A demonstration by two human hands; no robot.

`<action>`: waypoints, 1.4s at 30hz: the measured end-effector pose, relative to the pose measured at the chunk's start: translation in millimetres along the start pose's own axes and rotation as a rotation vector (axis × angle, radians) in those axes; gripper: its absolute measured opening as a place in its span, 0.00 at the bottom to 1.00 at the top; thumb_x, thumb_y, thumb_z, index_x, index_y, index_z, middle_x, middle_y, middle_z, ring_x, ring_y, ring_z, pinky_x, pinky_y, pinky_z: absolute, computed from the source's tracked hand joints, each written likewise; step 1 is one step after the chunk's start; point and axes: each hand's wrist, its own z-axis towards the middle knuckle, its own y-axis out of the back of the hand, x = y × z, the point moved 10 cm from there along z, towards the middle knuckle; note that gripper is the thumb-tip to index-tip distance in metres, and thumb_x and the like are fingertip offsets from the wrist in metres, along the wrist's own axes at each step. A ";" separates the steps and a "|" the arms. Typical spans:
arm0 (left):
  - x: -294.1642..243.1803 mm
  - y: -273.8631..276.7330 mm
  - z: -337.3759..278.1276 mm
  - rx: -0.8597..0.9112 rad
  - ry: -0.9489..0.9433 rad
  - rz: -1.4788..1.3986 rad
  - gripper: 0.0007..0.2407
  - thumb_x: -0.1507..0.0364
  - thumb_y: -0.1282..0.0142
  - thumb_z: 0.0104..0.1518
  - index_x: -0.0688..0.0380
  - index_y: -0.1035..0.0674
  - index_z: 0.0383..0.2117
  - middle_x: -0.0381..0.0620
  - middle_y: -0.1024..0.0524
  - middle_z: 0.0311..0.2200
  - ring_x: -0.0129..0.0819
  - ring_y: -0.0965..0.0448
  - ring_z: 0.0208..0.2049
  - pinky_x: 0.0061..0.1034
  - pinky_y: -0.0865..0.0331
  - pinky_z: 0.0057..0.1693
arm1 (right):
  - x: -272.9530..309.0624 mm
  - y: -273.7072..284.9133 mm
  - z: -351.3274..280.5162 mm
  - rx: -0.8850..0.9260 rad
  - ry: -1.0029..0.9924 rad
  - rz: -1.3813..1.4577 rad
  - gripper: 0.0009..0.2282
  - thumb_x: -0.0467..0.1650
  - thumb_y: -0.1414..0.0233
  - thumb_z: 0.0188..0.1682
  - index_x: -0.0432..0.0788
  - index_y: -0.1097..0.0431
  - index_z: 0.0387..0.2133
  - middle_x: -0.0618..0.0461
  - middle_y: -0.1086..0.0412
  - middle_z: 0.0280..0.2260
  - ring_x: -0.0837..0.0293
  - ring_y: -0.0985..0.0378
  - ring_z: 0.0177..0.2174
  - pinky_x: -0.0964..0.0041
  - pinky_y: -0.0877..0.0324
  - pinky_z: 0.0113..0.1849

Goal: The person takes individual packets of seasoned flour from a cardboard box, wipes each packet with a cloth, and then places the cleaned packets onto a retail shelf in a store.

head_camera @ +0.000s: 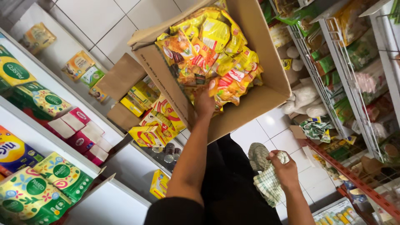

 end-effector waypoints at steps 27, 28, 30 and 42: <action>78.6 5.7 49.3 -0.229 0.405 -0.202 0.28 0.70 0.39 0.38 0.55 0.23 0.54 0.61 0.33 0.60 0.57 0.31 0.60 0.42 0.34 0.63 | 4.8 -13.3 12.2 0.024 0.003 -0.158 0.13 0.35 0.42 0.48 0.37 0.23 0.38 0.48 0.20 0.31 0.59 0.20 0.33 0.64 0.27 0.38; 89.2 -3.6 52.9 -0.180 0.469 -0.196 0.28 0.67 0.38 0.39 0.56 0.24 0.54 0.61 0.31 0.59 0.56 0.30 0.60 0.42 0.33 0.63 | 7.6 -15.3 15.2 0.024 -0.002 -0.170 0.13 0.35 0.42 0.48 0.37 0.23 0.38 0.47 0.20 0.31 0.59 0.20 0.33 0.64 0.27 0.38; 99.0 -19.7 58.9 -0.133 0.515 -0.168 0.30 0.61 0.36 0.39 0.59 0.24 0.53 0.61 0.28 0.57 0.55 0.27 0.58 0.42 0.32 0.62 | 5.7 -15.3 17.9 0.005 -0.025 -0.189 0.13 0.35 0.42 0.47 0.36 0.23 0.38 0.47 0.20 0.31 0.59 0.20 0.33 0.63 0.27 0.38; 136.1 -21.0 96.7 -0.352 0.373 -0.213 0.51 0.56 0.20 0.30 0.82 0.38 0.56 0.70 0.30 0.53 0.56 0.26 0.51 0.43 0.31 0.56 | -37.2 2.7 28.7 -0.031 -0.135 -0.116 0.12 0.34 0.40 0.46 0.37 0.23 0.38 0.45 0.20 0.31 0.58 0.21 0.33 0.63 0.28 0.38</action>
